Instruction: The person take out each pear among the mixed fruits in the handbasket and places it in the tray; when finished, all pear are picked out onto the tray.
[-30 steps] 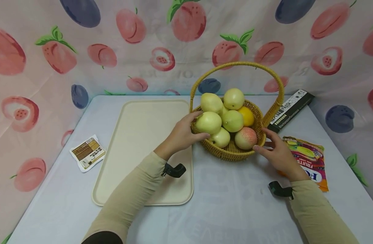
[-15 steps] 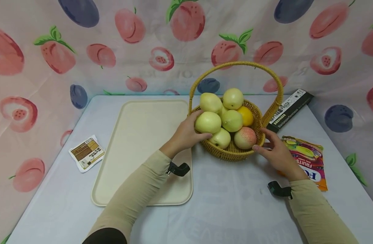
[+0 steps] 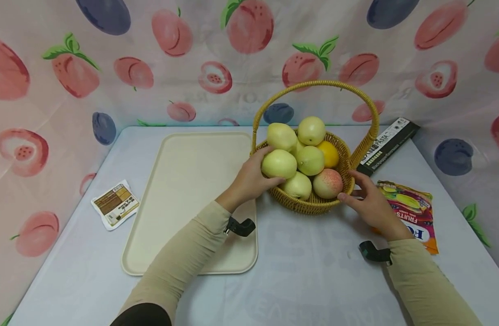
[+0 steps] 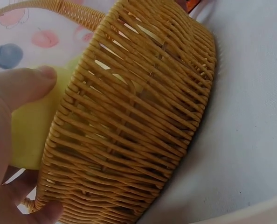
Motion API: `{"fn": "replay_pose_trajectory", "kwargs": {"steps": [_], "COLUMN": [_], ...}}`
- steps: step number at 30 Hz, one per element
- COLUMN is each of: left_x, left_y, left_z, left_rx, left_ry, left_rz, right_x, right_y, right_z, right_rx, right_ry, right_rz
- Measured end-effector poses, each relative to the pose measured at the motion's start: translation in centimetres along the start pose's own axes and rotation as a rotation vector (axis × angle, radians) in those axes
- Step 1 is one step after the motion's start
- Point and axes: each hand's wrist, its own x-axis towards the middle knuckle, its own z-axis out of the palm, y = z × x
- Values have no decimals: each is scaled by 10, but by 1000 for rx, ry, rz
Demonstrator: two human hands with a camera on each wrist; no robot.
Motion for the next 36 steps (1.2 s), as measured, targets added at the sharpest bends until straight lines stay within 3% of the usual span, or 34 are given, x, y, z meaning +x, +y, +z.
{"fn": "replay_pose_trajectory", "kwargs": {"steps": [8, 14, 26, 36], "left_x": [-5, -11, -27, -42], "left_y": [2, 8, 16, 10], "left_z": [1, -5, -28, -55], "left_rx": [16, 43, 89, 91], "left_ry": [27, 30, 31, 140], "left_rz": [72, 89, 115, 176], "right_x": [0, 1, 0, 0], "right_y": [1, 1, -2, -3], "right_z": [0, 0, 0, 0], "right_rx": [1, -4, -6, -16], "right_ry": [-2, -2, 1, 5], "right_rz": [8, 6, 10, 12]}}
